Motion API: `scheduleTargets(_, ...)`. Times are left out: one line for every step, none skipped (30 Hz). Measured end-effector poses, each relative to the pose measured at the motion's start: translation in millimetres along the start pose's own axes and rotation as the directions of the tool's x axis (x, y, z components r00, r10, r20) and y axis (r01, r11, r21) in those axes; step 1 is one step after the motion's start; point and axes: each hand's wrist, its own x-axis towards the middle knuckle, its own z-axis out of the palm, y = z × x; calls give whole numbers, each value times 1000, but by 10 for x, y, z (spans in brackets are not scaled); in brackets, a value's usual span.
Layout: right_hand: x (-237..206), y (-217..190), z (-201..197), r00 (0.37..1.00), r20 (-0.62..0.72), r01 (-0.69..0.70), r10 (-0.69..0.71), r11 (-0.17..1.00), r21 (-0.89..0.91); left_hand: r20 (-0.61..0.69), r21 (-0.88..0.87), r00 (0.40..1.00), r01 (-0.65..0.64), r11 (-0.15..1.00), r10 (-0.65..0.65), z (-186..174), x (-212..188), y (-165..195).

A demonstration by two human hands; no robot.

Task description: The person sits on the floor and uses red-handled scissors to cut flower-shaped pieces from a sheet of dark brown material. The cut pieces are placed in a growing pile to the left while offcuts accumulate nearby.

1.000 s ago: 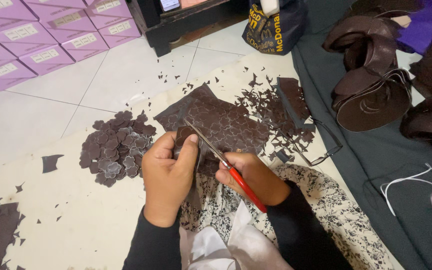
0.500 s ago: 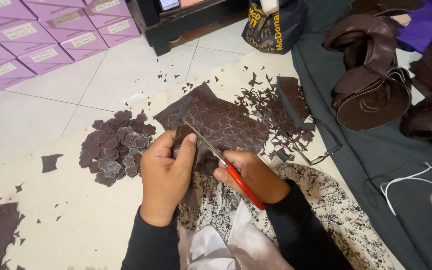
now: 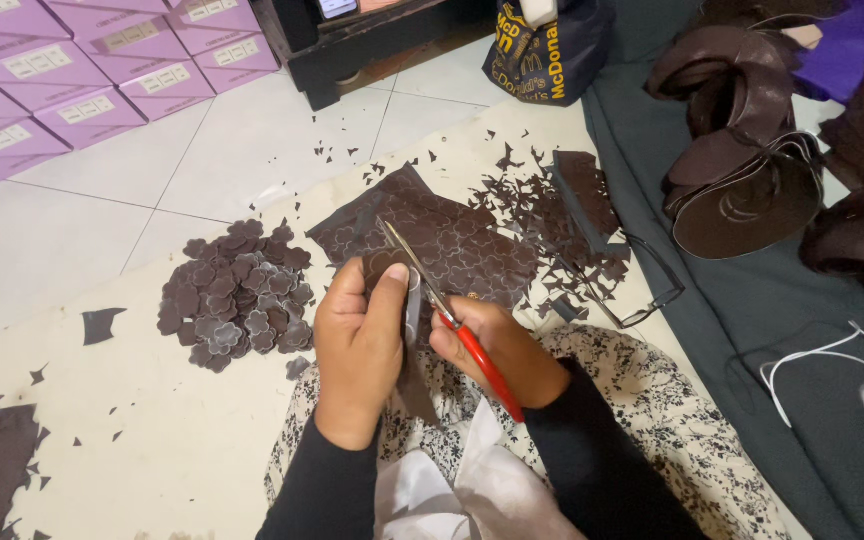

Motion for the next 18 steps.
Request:
scheduleTargets(-3, 1, 10, 1000, -8, 2, -2, 1000, 18, 3, -69, 1000, 28, 997, -28, 18, -4, -14)
scheduleTargets(-4, 3, 18, 999, -5, -33, 33, 999, 40, 10, -110, 999, 43, 993, -43, 32, -6, -23)
scheduleTargets(-8, 4, 26, 998, -2, -68, 68, 996, 61, 17, -151, 998, 58, 987, -56, 46, -6, -27)
scheduleTargets(-14, 3, 32, 995, 2, -102, 102, 991, 82, 25, -192, 997, 74, 979, -70, 62, -7, -30)
scheduleTargets(-14, 2, 45, 995, -18, -97, 99, 993, 67, 17, -203, 997, 71, 977, -70, 81, -4, -32)
scheduleTargets(-6, 0, 67, 995, -36, -92, 94, 994, 53, 7, -214, 998, 69, 974, -69, 99, 2, -34)
scheduleTargets(0, -5, 79, 994, -54, -88, 90, 995, 39, -3, -225, 998, 67, 972, -69, 114, 6, -35)
scheduleTargets(-2, -15, 89, 994, -65, -81, 84, 995, 51, -13, -219, 998, 63, 974, -67, 127, 10, -38)
scheduleTargets(-12, -31, 109, 994, -76, -74, 78, 995, 64, -23, -213, 998, 59, 975, -66, 136, 10, -42)
scheduleTargets(-20, -48, 130, 994, -86, -67, 74, 995, 77, -32, -208, 997, 57, 977, -65, 140, 4, -46)
scheduleTargets(-20, -66, 146, 993, -110, -46, 50, 998, 42, -41, -192, 997, 54, 980, -63, 141, -3, -53)
scheduleTargets(-16, -85, 161, 991, -132, -24, 25, 1000, 6, -50, -175, 997, 51, 983, -61, 142, -5, -63)
scheduleTargets(-9, -104, 175, 988, -153, -3, -2, 1000, -31, -58, -159, 997, 48, 986, -58, 143, -5, -72)
scheduleTargets(0, -123, 192, 987, -158, 16, -20, 1000, -24, -56, -178, 996, 55, 982, -66, 144, -4, -83)
scheduleTargets(8, -142, 207, 986, -163, 35, -37, 999, -19, -54, -198, 996, 63, 978, -75, 147, -2, -94)
scheduleTargets(13, -160, 216, 984, -168, 53, -55, 998, -13, -51, -217, 995, 71, 973, -84, 148, -1, -105)
scheduleTargets(14, -177, 222, 985, -171, 29, -31, 999, -17, -54, -217, 995, 65, 974, -78, 147, 1, -114)
scheduleTargets(15, -193, 228, 985, -175, 4, -8, 1000, -21, -57, -216, 996, 58, 975, -72, 147, 8, -123)
